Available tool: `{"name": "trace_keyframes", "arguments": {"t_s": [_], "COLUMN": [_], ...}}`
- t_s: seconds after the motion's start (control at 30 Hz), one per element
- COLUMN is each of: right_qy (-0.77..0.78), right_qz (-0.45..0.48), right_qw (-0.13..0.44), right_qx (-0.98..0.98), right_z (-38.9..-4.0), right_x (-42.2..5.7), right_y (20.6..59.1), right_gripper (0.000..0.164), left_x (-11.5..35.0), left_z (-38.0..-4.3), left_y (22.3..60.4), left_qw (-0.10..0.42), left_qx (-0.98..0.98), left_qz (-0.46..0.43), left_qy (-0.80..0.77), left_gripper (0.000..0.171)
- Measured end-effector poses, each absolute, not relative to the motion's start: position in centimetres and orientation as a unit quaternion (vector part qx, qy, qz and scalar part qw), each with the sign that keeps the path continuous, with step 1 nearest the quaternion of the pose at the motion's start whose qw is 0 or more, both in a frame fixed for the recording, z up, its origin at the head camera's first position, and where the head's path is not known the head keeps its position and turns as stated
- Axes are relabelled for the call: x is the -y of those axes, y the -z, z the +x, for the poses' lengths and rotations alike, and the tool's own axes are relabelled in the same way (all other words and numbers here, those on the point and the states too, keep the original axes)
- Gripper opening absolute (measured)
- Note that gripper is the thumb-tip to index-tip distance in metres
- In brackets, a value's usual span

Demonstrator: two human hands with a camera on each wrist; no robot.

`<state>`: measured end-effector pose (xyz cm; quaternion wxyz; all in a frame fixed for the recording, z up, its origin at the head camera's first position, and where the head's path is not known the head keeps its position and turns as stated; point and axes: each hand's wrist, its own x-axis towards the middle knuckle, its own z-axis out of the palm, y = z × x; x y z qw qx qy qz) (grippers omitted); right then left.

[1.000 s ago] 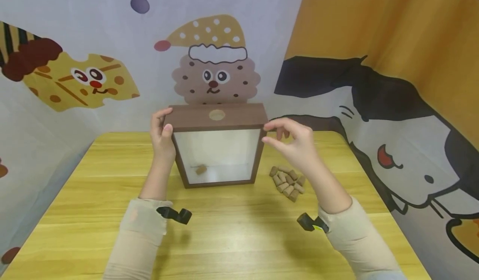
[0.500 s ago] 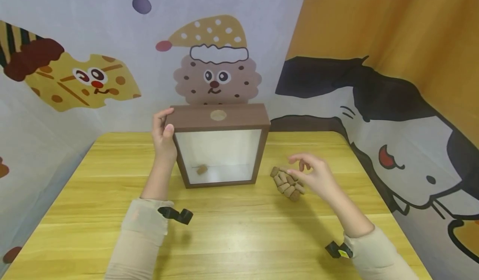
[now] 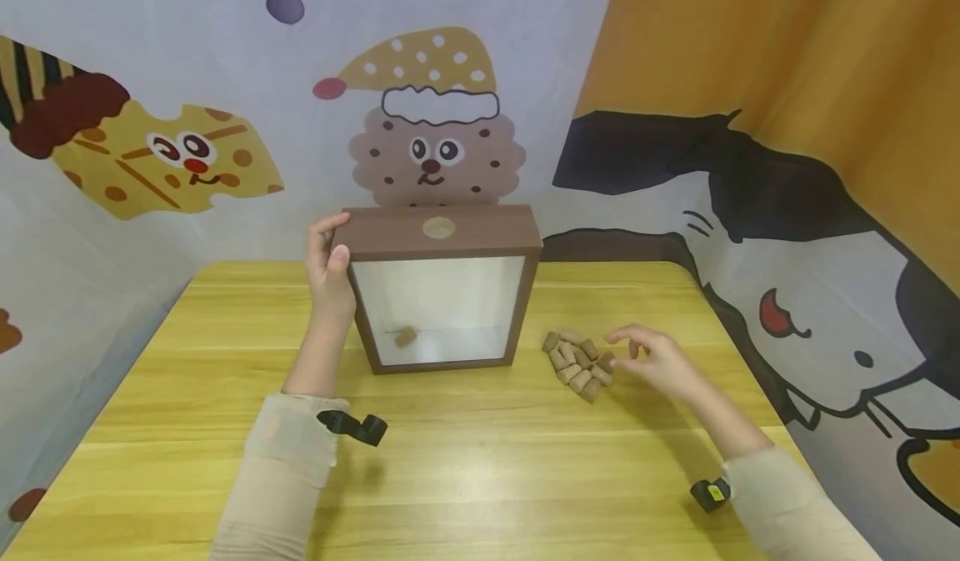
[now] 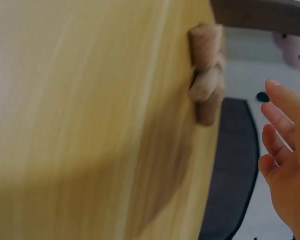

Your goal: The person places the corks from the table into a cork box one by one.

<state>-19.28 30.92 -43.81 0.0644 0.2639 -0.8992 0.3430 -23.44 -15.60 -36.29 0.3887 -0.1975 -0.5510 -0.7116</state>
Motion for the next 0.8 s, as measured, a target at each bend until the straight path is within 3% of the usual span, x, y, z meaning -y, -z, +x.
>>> {"name": "trace_keyframes", "arguments": {"t_s": [0.5,0.8], "right_qy": [-0.369,-0.388], "right_qz": [0.304,0.276], "right_qw": [-0.031,-0.078], "right_qx": [0.878,0.876], "right_z": [-21.7,-22.1], "right_x": [-32.7,-32.7], "right_y": [46.8,47.8], "right_gripper": [0.032,0.031], "left_x": [15.7,15.6], "left_z": [-23.4,-23.3], "left_y": [36.1,36.2], "left_qw": [0.394,0.388], "left_qx": [0.551,0.553], "left_qz": [-0.198,-0.199], "left_qy": [0.709,0.710], "left_gripper": [0.070,0.070]}}
